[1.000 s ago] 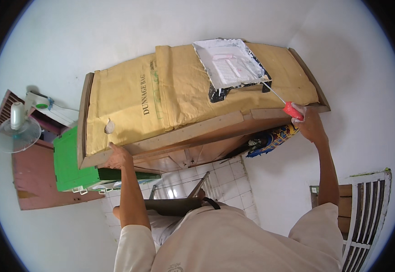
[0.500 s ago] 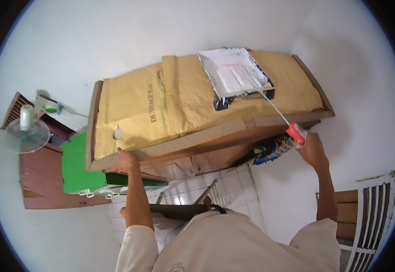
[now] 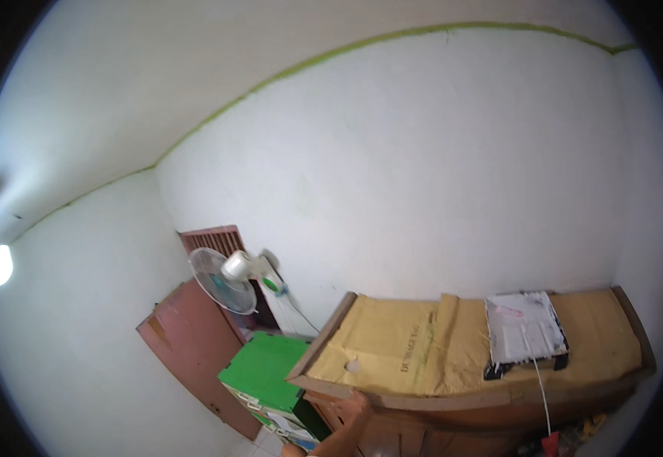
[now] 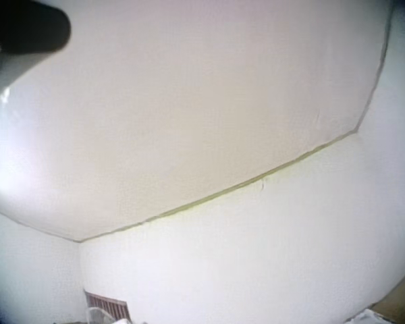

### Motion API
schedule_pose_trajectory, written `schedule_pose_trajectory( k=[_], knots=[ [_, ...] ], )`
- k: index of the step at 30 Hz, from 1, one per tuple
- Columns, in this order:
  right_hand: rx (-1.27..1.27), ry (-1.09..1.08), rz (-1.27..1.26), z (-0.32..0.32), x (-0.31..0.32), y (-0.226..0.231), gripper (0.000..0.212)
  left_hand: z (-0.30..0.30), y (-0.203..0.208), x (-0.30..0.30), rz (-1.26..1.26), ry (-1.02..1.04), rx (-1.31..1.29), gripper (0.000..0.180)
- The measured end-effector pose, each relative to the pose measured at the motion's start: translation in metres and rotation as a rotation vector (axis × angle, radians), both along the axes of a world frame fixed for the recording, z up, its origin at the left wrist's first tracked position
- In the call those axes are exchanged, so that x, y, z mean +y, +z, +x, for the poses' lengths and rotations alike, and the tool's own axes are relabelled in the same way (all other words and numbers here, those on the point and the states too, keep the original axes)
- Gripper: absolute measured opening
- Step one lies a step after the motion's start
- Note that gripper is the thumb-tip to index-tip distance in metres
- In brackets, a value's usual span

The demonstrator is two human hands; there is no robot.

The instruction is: The person paints the ceiling with a roller, repeatedly dipping the roller into a paint tray resting on a furniture piece covered with paper.

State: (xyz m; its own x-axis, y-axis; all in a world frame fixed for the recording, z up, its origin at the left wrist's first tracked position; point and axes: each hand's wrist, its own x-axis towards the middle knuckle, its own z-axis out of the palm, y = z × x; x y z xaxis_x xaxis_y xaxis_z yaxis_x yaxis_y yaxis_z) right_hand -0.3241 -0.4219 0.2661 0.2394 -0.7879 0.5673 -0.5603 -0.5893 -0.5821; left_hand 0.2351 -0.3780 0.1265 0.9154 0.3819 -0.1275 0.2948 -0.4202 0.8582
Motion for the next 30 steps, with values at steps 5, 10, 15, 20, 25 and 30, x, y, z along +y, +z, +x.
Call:
schedule_pose_trajectory(
  k=[5, 10, 15, 20, 25, 30],
  knots=[
    [0.023, 0.171, 0.472, 0.044, -0.022, 0.036, 0.025, -0.034, -0.016, -0.045, -0.246, 0.081, 0.131, 0.094],
    [-0.08, 0.396, 0.143, 0.127, -0.053, 0.091, 0.026, -0.05, 0.005, -0.053, -0.374, 0.093, 0.045, 0.092],
    [-0.201, 0.714, 0.497, 0.19, -0.072, 0.174, 0.022, -0.062, 0.032, -0.046, -0.347, 0.034, 0.073, 0.095],
    [-0.331, 0.862, 0.298, 0.263, -0.065, 0.262, 0.016, -0.063, 0.037, -0.041, -0.324, -0.024, 0.107, 0.099],
    [-0.372, 0.968, 0.161, 0.311, -0.057, 0.323, 0.019, -0.053, 0.02, -0.045, -0.27, -0.01, 0.1, 0.103],
    [-0.387, 0.981, 0.063, 0.344, -0.045, 0.364, 0.019, -0.05, 0.006, -0.053, -0.216, 0.033, 0.08, 0.106]
  ],
)
